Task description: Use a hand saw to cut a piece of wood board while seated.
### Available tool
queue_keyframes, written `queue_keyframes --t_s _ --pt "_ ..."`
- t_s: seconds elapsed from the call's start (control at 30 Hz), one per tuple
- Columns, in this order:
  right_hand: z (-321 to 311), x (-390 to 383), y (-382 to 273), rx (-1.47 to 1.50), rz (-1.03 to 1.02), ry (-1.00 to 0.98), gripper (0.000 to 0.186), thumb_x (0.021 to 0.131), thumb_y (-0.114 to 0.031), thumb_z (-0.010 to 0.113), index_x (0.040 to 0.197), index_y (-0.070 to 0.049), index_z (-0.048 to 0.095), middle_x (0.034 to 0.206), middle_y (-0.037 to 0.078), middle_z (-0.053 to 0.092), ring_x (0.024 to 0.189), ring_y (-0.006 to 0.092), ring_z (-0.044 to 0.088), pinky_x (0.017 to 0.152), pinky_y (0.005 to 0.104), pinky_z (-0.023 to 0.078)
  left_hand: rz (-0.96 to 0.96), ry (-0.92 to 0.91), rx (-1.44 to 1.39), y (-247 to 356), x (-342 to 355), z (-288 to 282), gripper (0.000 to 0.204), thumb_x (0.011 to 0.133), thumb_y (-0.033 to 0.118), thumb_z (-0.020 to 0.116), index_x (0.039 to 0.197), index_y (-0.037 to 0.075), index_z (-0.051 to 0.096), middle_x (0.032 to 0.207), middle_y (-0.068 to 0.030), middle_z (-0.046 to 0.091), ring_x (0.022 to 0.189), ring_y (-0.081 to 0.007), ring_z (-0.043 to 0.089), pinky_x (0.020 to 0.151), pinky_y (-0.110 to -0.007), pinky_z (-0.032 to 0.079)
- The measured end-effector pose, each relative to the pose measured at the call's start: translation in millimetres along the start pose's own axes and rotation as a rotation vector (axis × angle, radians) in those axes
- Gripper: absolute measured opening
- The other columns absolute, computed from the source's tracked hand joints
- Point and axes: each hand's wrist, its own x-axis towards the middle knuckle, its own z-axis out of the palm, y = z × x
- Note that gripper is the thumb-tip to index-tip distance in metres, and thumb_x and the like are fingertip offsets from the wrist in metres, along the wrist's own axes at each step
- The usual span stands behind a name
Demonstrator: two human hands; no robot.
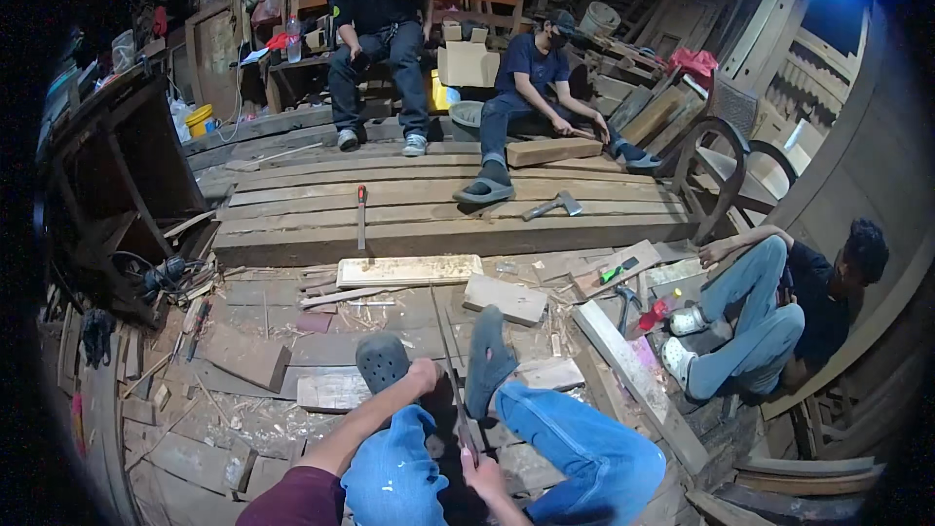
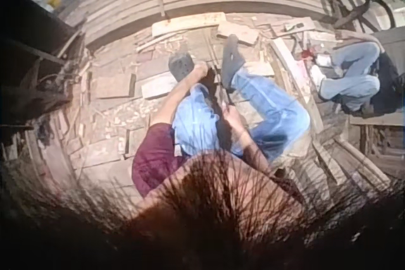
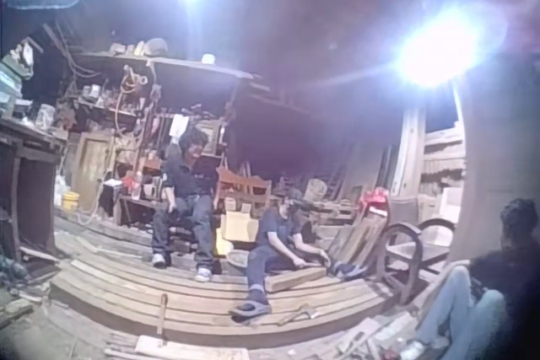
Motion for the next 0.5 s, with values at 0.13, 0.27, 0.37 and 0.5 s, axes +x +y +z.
queue_keyframes --t_s 0.13,0.27,0.37,0.5 --pt "21 13 23 0.218 0.005 0.021 0.06 0.085 -0.057 0.044 0.069 -0.001 0.06 0.058 0.007 0.058 0.054 0.0168 0.057 0.052 0.0314 0.044 -0.005 -0.131 -0.01 5 -2 -13 0.024 0.075 0.013 0.058 0.096 0.018 0.068 0.104 -0.0065 0.065 0.097 -0.0232 0.062 0.078 -0.034 0.051" --pt "25 9 17 0.009 0.011 0.056 0.058 0.085 -0.054 0.045 0.072 -0.001 0.061 0.061 0.009 0.061 0.055 0.017 0.059 0.052 0.0323 0.044 -0.077 -0.12 -0.061 1 -13 -21 0.025 0.073 0.012 0.058 0.096 0.016 0.068 0.102 -0.0088 0.065 0.096 -0.0246 0.062 0.079 -0.035 0.051" --pt "31 6 24 0.077 -0.005 0.129 0.057 0.086 -0.053 0.045 0.071 -0.001 0.06 0.06 0.009 0.06 0.054 0.0171 0.058 0.051 0.0312 0.044 -0.031 -0.127 -0.04 2 -6 -15 0.025 0.071 0.011 0.06 0.094 0.014 0.069 0.101 -0.0099 0.065 0.095 -0.0252 0.062 0.078 -0.035 0.051" --pt "21 -9 5 0.214 0.028 0.065 0.055 0.087 -0.052 0.046 0.067 -0.002 0.058 0.057 0.006 0.058 0.052 0.0151 0.056 0.05 0.0305 0.042 0.016 -0.165 0.01 -2 3 10 0.024 0.068 0.01 0.062 0.09 0.011 0.069 0.097 -0.0113 0.066 0.092 -0.0256 0.063 0.077 -0.035 0.051"
